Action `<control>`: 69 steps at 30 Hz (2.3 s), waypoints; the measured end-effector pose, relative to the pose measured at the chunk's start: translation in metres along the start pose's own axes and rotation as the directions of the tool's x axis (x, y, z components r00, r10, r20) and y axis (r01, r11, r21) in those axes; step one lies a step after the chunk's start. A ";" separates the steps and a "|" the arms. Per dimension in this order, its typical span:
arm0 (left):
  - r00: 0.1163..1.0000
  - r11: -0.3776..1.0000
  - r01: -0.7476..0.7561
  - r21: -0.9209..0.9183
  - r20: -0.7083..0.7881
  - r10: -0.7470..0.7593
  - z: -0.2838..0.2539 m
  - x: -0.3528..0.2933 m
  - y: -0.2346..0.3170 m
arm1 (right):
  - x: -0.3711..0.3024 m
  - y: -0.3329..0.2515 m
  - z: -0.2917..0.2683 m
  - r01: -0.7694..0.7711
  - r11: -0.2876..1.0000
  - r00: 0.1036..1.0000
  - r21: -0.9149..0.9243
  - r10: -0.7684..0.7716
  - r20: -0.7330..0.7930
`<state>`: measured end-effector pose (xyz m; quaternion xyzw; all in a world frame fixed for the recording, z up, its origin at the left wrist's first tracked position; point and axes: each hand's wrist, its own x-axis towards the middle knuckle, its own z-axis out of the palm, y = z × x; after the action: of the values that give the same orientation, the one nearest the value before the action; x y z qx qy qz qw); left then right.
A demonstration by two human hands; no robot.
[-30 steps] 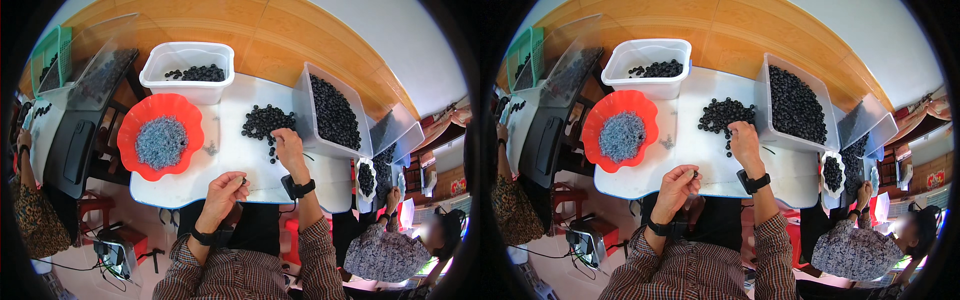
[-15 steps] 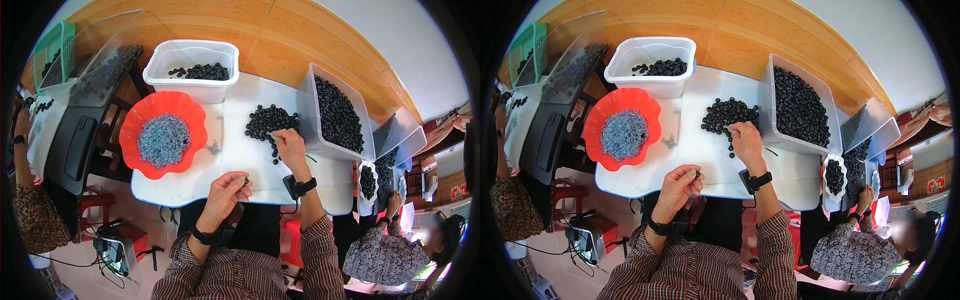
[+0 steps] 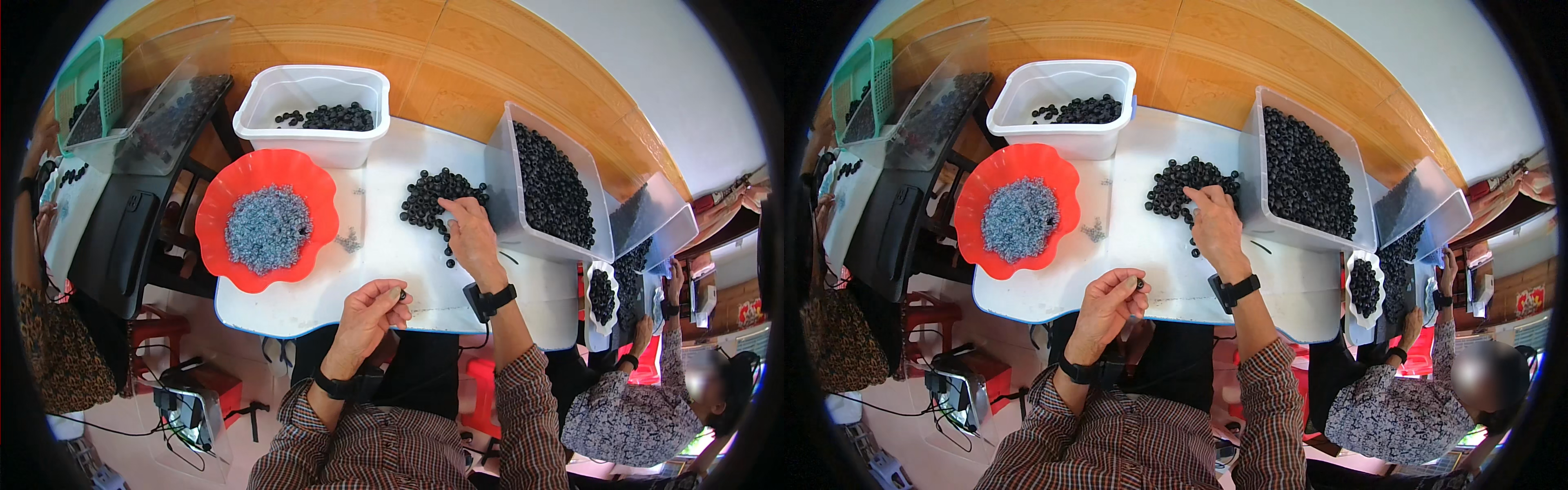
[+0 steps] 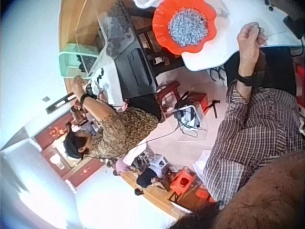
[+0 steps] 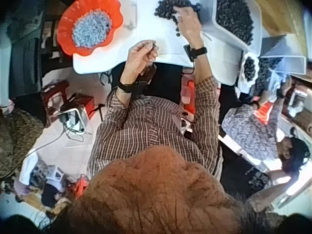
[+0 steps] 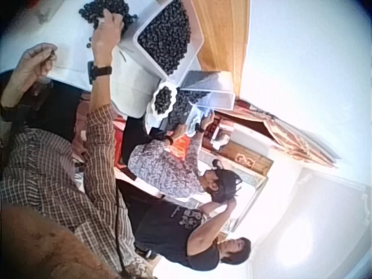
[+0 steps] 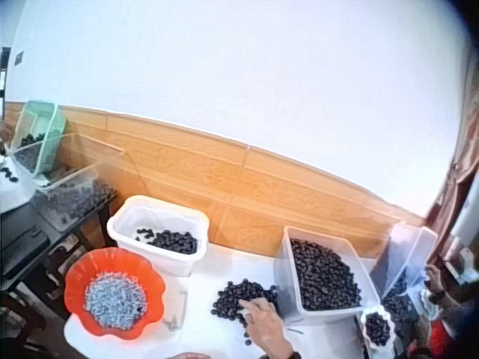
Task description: The recorder is inspecting and sorting small black rubber or plastic industrial components from a pile on a table into different plastic containers.
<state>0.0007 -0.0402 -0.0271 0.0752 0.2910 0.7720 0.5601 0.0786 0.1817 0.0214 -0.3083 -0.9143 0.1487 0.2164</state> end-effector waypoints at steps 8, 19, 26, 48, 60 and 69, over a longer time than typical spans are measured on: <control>1.000 1.000 -0.001 -0.011 0.000 0.001 -0.001 -0.001 0.000 | 0.004 0.003 0.002 0.005 0.998 1.000 -0.059 -0.003 0.027; 1.000 1.000 -0.004 -0.020 -0.014 0.004 0.001 0.000 0.000 | 0.000 0.004 0.004 -0.001 0.996 1.000 -0.092 0.001 0.009; 0.999 0.999 -0.014 -0.032 -0.033 0.013 0.008 0.004 0.001 | -0.045 -0.026 -0.013 0.025 0.973 0.997 0.230 -0.041 0.062; 0.992 0.986 -0.063 0.157 -0.100 0.079 0.021 0.015 -0.005 | -0.093 -0.061 -0.015 0.006 0.778 0.996 0.628 -0.062 0.067; 0.985 0.997 -0.071 0.041 -0.154 0.077 0.022 0.012 0.003 | -0.085 -0.046 -0.010 0.030 0.888 0.999 0.459 -0.036 0.005; 0.994 0.995 0.000 -0.104 -0.105 -0.011 0.020 0.005 0.008 | -0.085 -0.032 0.006 -0.022 0.986 0.989 0.167 0.046 -0.141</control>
<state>0.0006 -0.0298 -0.0078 0.0041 0.2798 0.7875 0.5491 0.1199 0.1029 0.0034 -0.3149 -0.8754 0.2049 0.3041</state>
